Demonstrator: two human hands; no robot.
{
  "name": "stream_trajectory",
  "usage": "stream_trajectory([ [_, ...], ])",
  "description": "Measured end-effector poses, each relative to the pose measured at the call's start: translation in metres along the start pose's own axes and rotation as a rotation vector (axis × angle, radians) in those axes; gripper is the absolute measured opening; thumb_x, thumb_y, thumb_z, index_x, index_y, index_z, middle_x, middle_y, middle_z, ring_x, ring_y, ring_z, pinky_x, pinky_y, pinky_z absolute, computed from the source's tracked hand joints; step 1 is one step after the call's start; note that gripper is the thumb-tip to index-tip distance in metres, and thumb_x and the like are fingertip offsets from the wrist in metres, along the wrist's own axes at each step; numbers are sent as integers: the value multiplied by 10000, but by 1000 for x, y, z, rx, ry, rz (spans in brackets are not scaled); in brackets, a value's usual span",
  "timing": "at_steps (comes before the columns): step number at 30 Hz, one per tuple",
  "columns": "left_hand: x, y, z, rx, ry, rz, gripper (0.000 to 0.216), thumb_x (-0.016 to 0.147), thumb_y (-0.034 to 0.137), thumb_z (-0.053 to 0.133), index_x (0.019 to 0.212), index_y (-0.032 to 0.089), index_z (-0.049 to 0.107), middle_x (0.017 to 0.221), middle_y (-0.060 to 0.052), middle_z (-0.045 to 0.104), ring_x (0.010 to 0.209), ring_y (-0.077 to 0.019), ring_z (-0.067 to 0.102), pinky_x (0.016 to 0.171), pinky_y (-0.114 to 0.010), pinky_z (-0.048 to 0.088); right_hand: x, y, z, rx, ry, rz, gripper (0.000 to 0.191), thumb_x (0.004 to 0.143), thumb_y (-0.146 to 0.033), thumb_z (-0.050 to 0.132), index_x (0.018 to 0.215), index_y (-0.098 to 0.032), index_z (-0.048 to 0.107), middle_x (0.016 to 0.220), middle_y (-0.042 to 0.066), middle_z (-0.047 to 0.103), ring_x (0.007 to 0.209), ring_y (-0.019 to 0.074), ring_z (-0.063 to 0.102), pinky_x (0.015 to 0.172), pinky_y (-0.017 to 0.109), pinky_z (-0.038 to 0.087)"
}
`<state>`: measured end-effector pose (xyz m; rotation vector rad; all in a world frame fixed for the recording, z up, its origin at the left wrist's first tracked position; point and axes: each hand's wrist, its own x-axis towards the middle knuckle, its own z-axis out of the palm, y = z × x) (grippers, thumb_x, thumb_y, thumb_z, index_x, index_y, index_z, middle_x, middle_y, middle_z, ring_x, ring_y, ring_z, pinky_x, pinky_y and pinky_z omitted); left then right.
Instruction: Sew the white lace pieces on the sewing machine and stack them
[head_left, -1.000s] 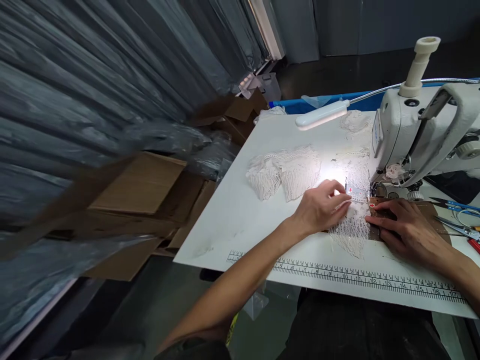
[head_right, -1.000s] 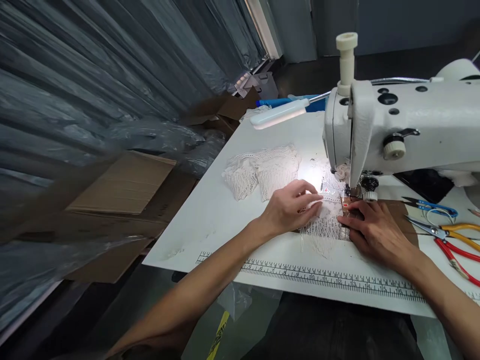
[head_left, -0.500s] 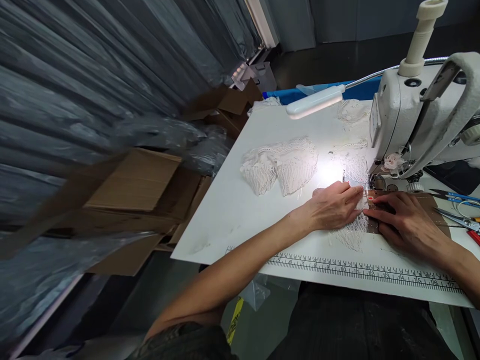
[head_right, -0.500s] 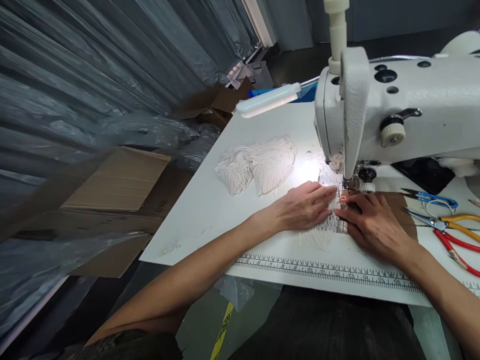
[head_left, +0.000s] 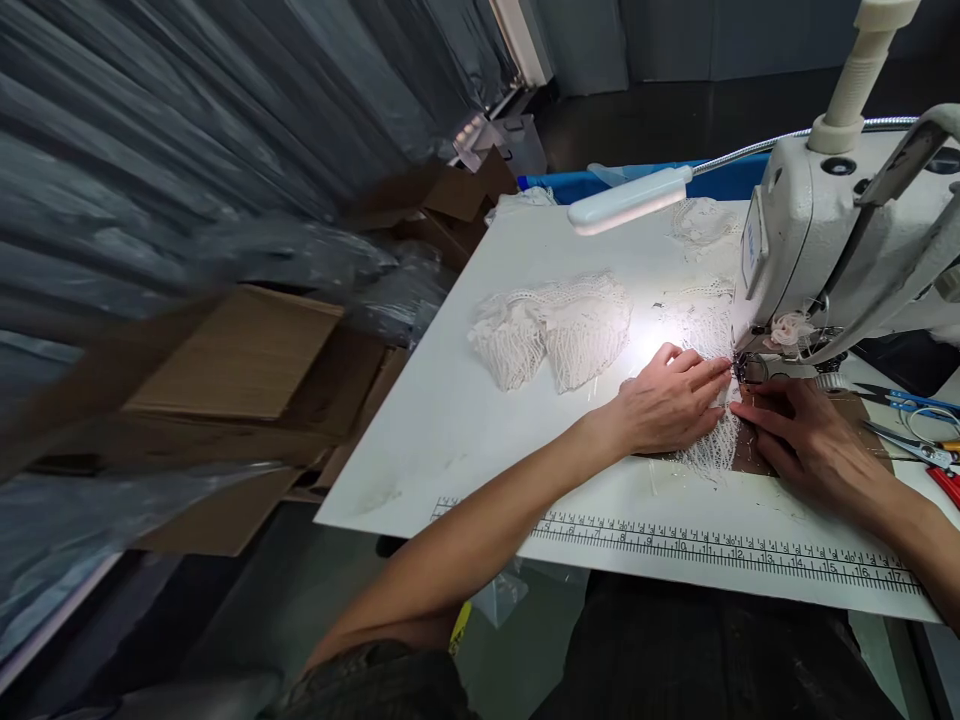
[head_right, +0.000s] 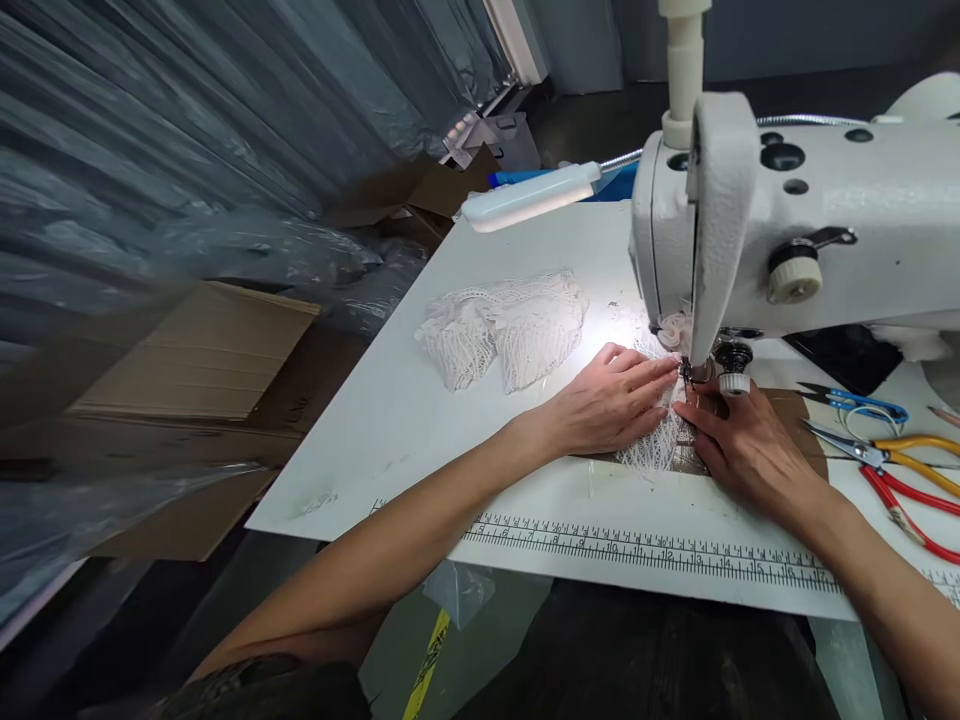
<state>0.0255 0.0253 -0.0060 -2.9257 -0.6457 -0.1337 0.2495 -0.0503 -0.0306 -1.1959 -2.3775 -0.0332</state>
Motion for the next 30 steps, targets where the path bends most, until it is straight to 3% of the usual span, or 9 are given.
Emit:
stream_trajectory([
  [16,-2,-3,13,-143,98,-39,441,1029,368,336,1300,139,598,1421,-132,577,1082,-275,564,947,-474,397,7,-3,-4,41,-5,1,318,969,-203,454,1162,-217,707,1122,137,613,1037,267,598,853,428,566],
  [23,-1,3,12,-104,117,-68,418,1022,353,361,1290,131,592,1393,-153,583,1112,-282,554,955,-473,394,3,0,0,26,-2,35,309,975,-248,476,1179,-232,708,1116,135,609,993,264,601,813,433,573],
  [30,0,3,18,-90,228,36,324,1007,246,355,1080,134,651,1169,-77,705,882,-195,594,836,-365,390,2,1,-2,0,30,-11,302,987,-233,469,1167,-189,707,1080,134,598,953,246,594,776,402,579],
])
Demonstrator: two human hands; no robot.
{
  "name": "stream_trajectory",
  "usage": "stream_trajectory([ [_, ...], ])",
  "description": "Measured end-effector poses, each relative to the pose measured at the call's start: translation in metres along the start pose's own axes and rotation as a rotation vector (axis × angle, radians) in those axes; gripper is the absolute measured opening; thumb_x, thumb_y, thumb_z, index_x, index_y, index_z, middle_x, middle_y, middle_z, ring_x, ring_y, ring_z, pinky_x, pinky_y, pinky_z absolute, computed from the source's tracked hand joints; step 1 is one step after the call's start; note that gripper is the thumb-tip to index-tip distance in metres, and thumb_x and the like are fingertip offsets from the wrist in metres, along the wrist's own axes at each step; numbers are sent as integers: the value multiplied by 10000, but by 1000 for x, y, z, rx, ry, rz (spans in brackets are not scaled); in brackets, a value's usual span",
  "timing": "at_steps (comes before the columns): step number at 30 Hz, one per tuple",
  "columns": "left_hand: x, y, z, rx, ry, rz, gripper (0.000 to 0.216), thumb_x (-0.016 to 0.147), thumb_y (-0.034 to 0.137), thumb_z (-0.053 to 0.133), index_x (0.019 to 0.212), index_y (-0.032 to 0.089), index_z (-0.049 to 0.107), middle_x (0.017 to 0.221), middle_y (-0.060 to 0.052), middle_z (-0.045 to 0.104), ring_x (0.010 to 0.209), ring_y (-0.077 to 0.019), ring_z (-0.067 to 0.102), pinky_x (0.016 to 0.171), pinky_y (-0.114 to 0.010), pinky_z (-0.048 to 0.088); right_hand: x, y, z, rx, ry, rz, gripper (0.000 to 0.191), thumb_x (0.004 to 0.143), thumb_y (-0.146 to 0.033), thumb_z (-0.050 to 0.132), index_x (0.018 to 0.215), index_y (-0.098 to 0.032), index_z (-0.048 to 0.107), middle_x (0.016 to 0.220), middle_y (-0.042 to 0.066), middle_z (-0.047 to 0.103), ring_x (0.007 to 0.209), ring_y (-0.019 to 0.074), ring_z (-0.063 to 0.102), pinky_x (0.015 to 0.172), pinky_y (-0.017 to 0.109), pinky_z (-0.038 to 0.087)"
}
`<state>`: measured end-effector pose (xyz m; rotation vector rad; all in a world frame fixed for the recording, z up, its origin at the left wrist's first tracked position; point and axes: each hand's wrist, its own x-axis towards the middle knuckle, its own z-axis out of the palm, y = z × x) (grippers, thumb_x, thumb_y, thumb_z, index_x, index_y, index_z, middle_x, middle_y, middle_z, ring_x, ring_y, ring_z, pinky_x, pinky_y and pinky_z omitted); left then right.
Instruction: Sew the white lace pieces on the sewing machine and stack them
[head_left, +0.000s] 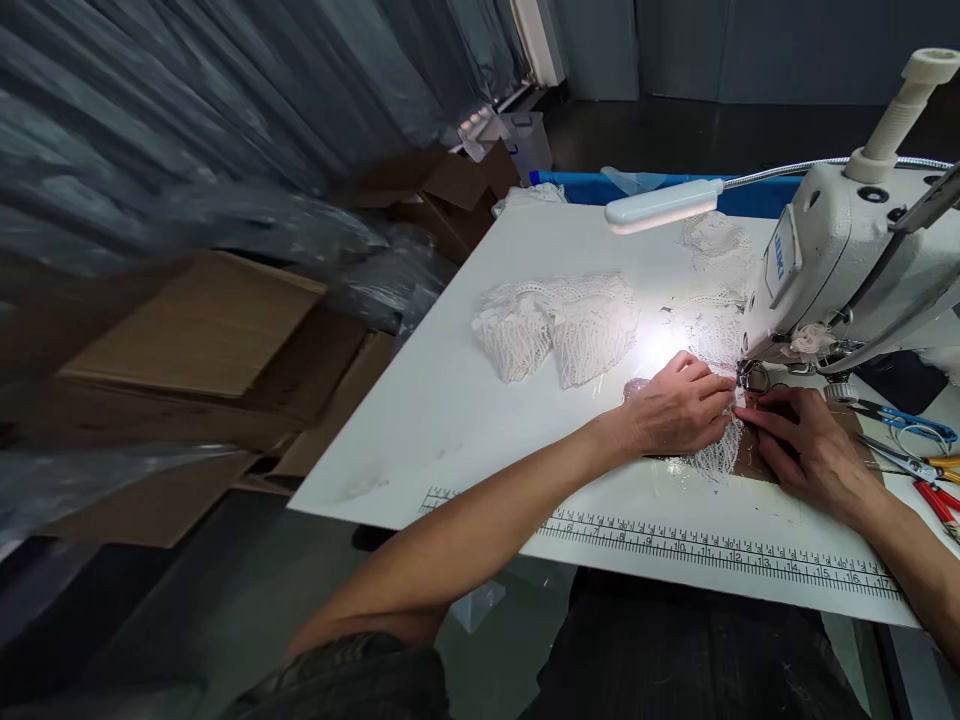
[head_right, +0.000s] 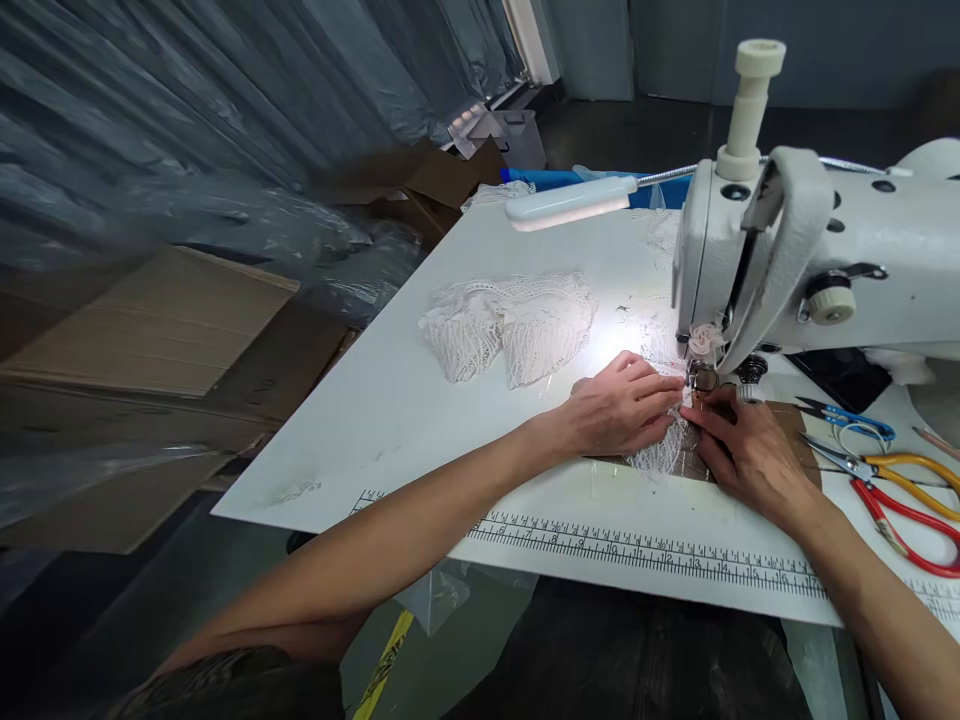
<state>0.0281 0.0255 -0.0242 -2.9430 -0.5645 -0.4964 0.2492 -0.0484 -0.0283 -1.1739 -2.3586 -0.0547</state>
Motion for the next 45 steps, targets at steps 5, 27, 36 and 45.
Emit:
stream_trajectory([
  [5,-2,-1,-3,-29,-16,-16,321,998,313,399,1123,155,649,1219,-67,691,896,-210,599,836,-395,379,-2,0,-1,-6,-46,27,316,989,-254,469,1222,-230,681,1112,129,587,962,250,595,792,424,577],
  [27,8,10,0,88,-71,-211,413,1042,324,336,1261,96,602,1279,-166,625,974,-251,567,786,-399,428,16,-9,4,-164,-79,87,326,930,-150,379,1131,-170,634,992,151,558,886,268,530,769,420,527],
  [36,27,-33,-1,63,-27,-295,321,1017,280,349,1110,118,610,1079,-164,637,873,-227,579,760,-391,439,-8,-2,6,-62,9,197,393,990,-249,371,1300,-150,592,1108,176,529,932,275,591,785,444,572],
  [45,23,-44,-13,-32,-66,-277,272,1011,247,391,1156,121,583,1188,-182,615,998,-238,612,797,-396,517,-39,-4,-31,38,87,134,314,991,-229,438,1264,-189,588,1193,152,547,1089,261,607,854,399,589],
])
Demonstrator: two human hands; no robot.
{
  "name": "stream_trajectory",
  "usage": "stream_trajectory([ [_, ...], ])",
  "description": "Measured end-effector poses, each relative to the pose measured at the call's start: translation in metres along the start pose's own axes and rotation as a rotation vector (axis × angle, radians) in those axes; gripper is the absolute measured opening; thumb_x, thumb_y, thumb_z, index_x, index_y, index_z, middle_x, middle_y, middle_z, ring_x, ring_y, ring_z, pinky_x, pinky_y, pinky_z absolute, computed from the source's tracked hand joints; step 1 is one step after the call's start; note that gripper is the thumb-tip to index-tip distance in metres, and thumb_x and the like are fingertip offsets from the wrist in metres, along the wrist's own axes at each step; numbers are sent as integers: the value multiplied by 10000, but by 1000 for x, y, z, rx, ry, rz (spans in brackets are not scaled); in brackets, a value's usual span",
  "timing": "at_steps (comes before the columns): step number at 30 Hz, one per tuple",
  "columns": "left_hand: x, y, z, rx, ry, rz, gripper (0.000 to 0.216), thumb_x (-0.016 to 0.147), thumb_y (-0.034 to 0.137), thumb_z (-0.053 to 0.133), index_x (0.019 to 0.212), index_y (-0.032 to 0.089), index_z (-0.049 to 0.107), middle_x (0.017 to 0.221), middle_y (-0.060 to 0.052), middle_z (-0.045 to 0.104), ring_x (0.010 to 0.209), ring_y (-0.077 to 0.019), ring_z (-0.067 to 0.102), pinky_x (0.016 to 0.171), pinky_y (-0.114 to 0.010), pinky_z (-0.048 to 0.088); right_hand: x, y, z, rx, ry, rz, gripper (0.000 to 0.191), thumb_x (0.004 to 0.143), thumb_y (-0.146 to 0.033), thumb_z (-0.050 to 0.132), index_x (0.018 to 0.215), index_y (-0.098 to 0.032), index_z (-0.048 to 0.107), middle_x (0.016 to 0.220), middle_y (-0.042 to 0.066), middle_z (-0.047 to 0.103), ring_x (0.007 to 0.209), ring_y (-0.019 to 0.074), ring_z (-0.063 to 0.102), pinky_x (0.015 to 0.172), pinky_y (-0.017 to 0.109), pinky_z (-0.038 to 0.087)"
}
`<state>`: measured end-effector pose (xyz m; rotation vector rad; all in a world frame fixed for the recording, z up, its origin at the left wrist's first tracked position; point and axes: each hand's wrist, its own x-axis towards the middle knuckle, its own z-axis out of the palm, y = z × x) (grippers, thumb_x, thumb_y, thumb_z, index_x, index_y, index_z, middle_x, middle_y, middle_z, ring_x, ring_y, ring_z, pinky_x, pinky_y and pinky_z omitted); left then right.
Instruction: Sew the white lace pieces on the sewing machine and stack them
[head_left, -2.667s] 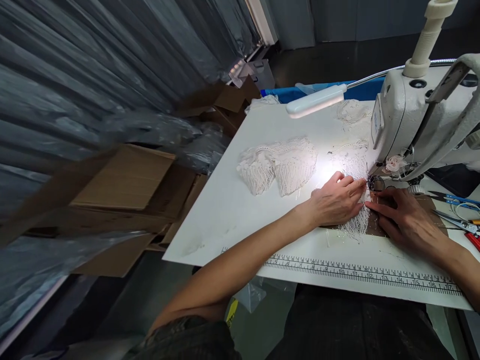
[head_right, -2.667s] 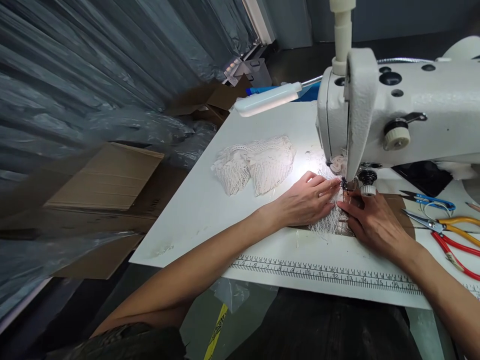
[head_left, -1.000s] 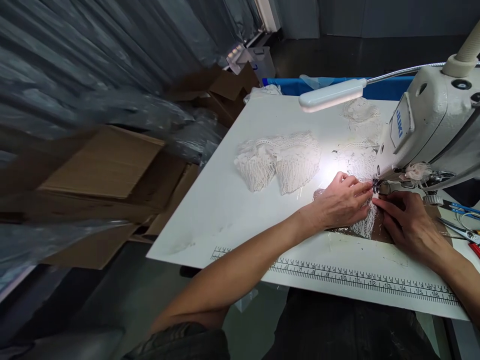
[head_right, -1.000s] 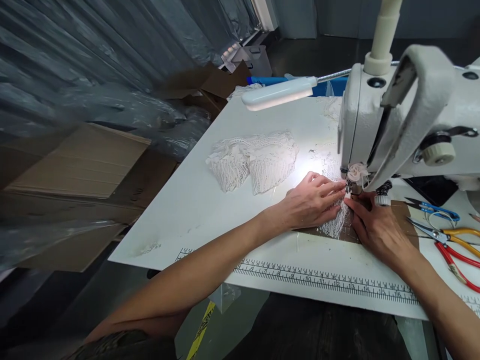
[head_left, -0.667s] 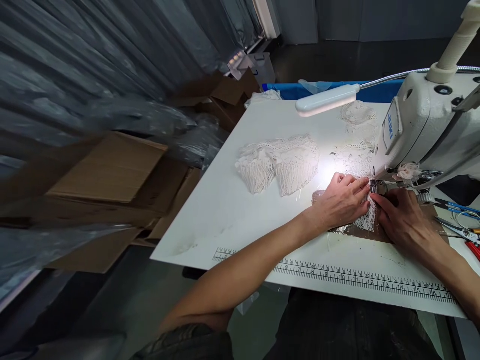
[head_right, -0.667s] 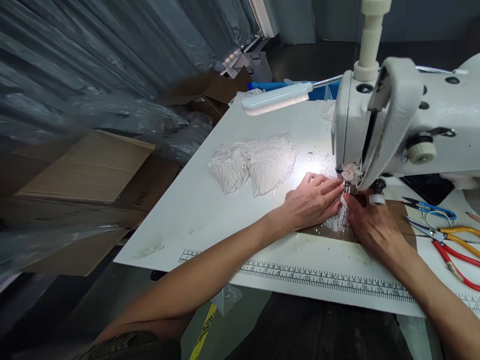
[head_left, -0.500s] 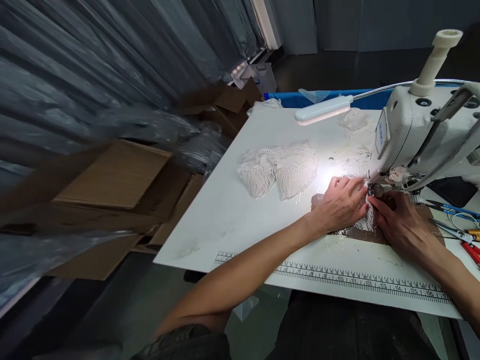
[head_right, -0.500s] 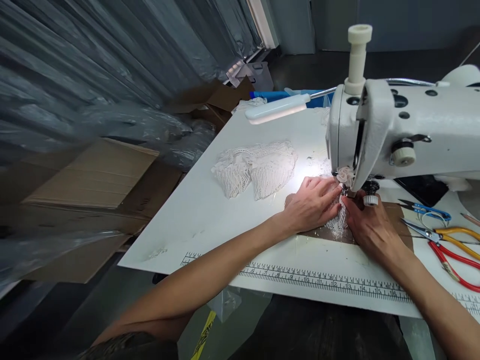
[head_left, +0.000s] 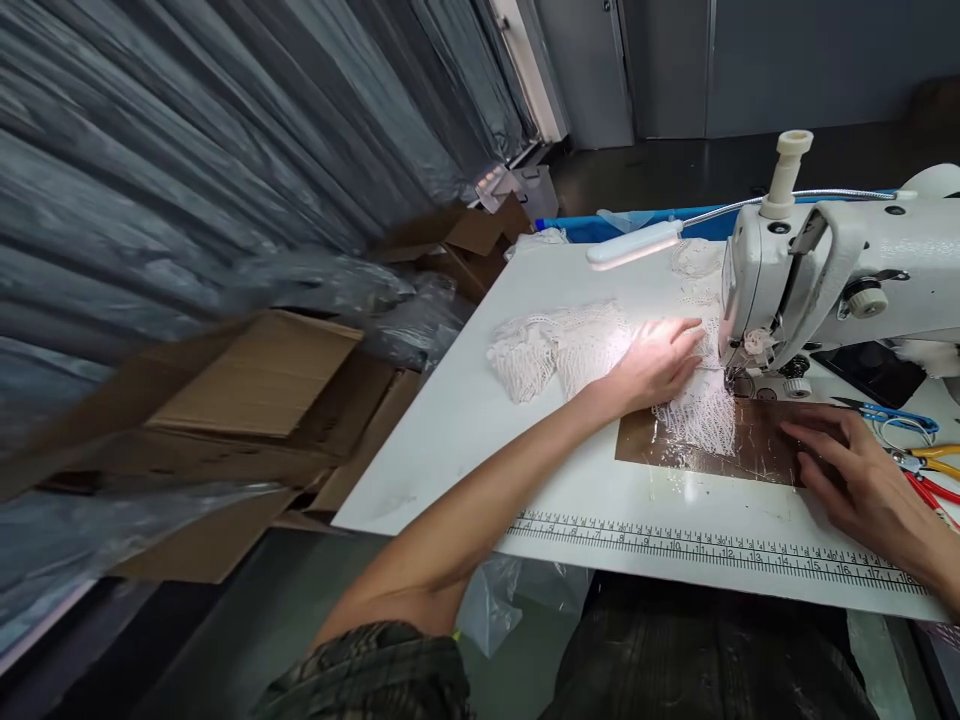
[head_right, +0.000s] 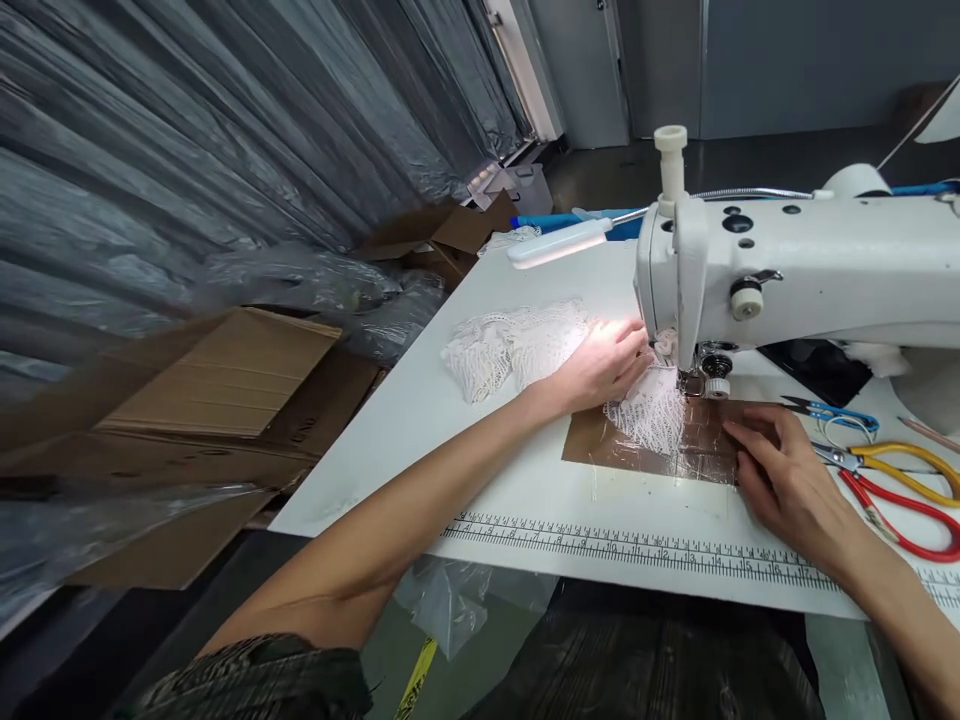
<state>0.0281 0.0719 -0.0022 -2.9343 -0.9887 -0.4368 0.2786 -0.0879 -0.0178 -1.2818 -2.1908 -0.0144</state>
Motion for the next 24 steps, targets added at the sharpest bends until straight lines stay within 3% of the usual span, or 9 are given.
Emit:
stream_trajectory([
  [3,-21,17,-3,-174,-17,170,244,1011,253,421,1117,133,605,1115,-126,655,909,-182,626,734,-331,540,-8,-4,-6,26,13,21,307,992,-223,444,1257,-219,598,1176,138,559,1087,256,609,835,384,589],
  [7,-38,29,-4,-364,-60,332,255,956,366,592,997,122,656,985,-87,679,863,-179,636,746,-316,547,-8,-9,-3,71,13,38,283,992,-210,460,1226,-209,618,1160,135,566,1078,240,613,833,356,588],
  [14,-43,28,6,-486,-51,227,236,990,310,561,859,151,678,955,-74,687,856,-163,647,716,-284,553,8,-12,-1,100,-64,-1,284,987,-226,457,1186,-183,655,1126,126,611,1029,222,650,844,343,591],
  [16,-43,29,7,-517,15,217,241,997,308,551,859,150,669,926,-68,693,851,-160,655,730,-292,566,15,-10,0,124,-98,-10,288,986,-227,453,1188,-181,653,1123,126,624,1014,217,661,844,342,588],
  [20,-42,35,9,-507,283,252,283,1029,296,490,842,136,631,863,-67,704,827,-146,666,741,-297,591,35,-8,8,160,-182,15,367,980,-354,509,1276,-149,582,1026,119,671,846,214,682,726,339,577],
  [24,-42,41,9,-369,403,320,268,1009,360,544,963,112,638,921,-86,721,863,-146,685,726,-278,616,54,-11,19,139,-215,64,246,985,-368,494,1027,-184,653,817,56,700,655,180,649,576,279,489],
])
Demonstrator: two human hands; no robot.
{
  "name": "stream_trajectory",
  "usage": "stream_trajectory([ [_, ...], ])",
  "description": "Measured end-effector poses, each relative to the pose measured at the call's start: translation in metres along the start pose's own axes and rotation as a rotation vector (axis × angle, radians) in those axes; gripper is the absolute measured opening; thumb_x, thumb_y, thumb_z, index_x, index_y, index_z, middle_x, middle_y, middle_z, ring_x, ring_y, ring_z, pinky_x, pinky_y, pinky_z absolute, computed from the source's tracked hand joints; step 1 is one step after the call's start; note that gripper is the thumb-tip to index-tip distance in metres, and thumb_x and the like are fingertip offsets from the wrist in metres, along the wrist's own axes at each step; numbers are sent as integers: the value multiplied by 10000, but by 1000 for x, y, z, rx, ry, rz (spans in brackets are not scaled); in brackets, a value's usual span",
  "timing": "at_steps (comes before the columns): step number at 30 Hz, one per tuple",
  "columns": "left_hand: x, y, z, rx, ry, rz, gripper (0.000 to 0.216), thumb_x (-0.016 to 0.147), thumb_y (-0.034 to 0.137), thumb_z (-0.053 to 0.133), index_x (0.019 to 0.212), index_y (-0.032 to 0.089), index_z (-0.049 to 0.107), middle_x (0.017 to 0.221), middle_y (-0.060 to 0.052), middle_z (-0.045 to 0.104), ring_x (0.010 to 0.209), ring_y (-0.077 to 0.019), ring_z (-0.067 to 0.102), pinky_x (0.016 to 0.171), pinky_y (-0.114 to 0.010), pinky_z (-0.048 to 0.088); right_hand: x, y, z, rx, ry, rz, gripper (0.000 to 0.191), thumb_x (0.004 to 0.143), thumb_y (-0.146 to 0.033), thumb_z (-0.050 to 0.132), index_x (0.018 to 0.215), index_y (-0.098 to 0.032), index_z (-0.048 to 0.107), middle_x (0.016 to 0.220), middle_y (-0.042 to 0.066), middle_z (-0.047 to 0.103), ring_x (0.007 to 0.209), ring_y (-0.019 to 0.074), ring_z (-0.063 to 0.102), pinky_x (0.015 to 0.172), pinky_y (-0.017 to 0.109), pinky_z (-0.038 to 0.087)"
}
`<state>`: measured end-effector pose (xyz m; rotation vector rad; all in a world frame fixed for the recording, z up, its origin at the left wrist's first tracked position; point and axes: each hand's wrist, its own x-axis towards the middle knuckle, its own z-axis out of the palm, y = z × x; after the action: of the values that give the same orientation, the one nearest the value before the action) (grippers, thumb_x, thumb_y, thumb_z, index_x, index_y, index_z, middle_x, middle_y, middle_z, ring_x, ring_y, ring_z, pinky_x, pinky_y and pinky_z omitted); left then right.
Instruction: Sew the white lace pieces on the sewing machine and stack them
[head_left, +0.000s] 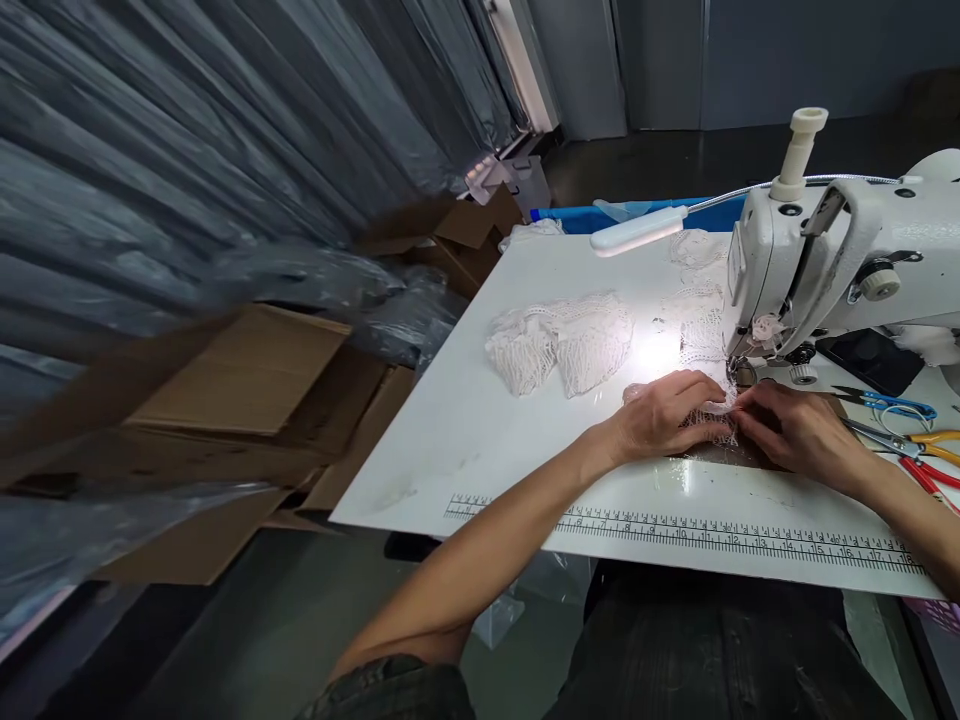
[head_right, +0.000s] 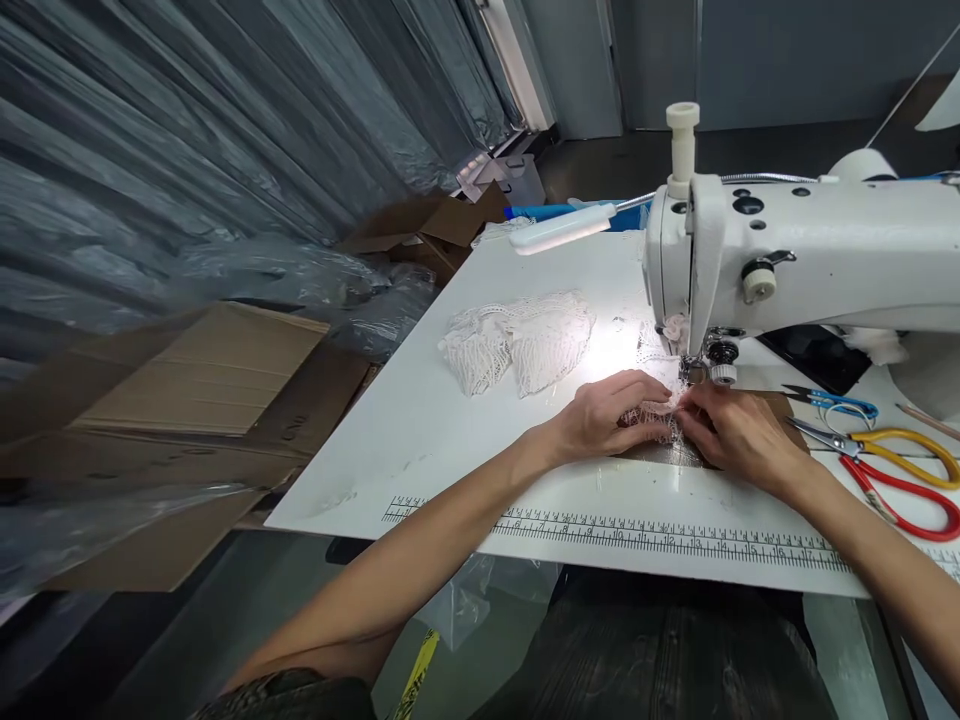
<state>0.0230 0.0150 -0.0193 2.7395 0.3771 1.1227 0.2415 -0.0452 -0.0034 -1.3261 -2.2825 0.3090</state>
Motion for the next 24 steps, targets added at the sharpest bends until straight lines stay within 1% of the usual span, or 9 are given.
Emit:
stream_trajectory([
  [1,0,1,1,44,1,19,261,1006,357,552,973,114,642,929,-86,724,858,-144,688,714,-274,620,3,-1,1,2,7,2,248,994,-357,477,980,-189,660,816,54,706,652,175,650,570,269,477],
  [3,1,2,2,83,25,25,219,1013,296,541,947,118,651,907,-75,727,834,-132,693,697,-255,622,5,-1,2,19,41,15,274,1004,-364,459,962,-190,667,798,52,708,633,166,646,557,258,467],
  [5,3,1,2,48,88,-14,188,1011,218,532,915,112,653,867,-67,729,804,-118,694,684,-232,620,4,1,4,1,82,47,303,1006,-395,452,1013,-187,673,758,49,693,595,163,627,542,262,468],
  [6,4,1,2,21,123,-45,173,1002,204,544,910,108,654,851,-66,729,797,-117,695,681,-228,620,2,3,4,-32,92,54,320,1008,-404,445,1055,-185,675,780,60,692,609,171,628,552,273,479],
  [9,6,0,2,-31,201,-119,138,973,189,589,891,103,659,812,-62,728,774,-122,695,665,-236,618,-5,7,9,-152,63,-29,362,1015,-374,406,1198,-194,662,936,110,671,753,212,633,662,337,535],
  [11,6,0,2,-52,209,-136,131,960,183,603,873,106,662,797,-58,727,759,-121,694,651,-236,615,-10,7,13,-192,32,-101,370,1012,-327,390,1234,-207,661,970,120,629,826,230,603,750,382,547],
  [14,4,0,2,-70,180,-140,141,955,188,603,854,111,666,812,-65,735,754,-121,700,621,-222,606,-17,4,18,-213,36,-104,377,1001,-297,398,1257,-204,659,978,127,577,887,256,555,800,428,540],
  [18,2,2,3,-61,128,-58,186,968,202,580,817,134,664,846,-59,753,789,-122,713,658,-233,614,-24,-4,17,-259,21,-60,376,1007,-303,378,1228,-208,668,1075,145,560,984,284,533,797,443,532],
  [24,-3,0,9,32,-20,33,157,985,187,555,894,143,675,889,-41,765,796,-121,712,724,-269,600,-36,-16,18,-363,31,-69,367,994,-280,390,1187,-197,690,1119,175,580,961,298,549,737,435,515],
])
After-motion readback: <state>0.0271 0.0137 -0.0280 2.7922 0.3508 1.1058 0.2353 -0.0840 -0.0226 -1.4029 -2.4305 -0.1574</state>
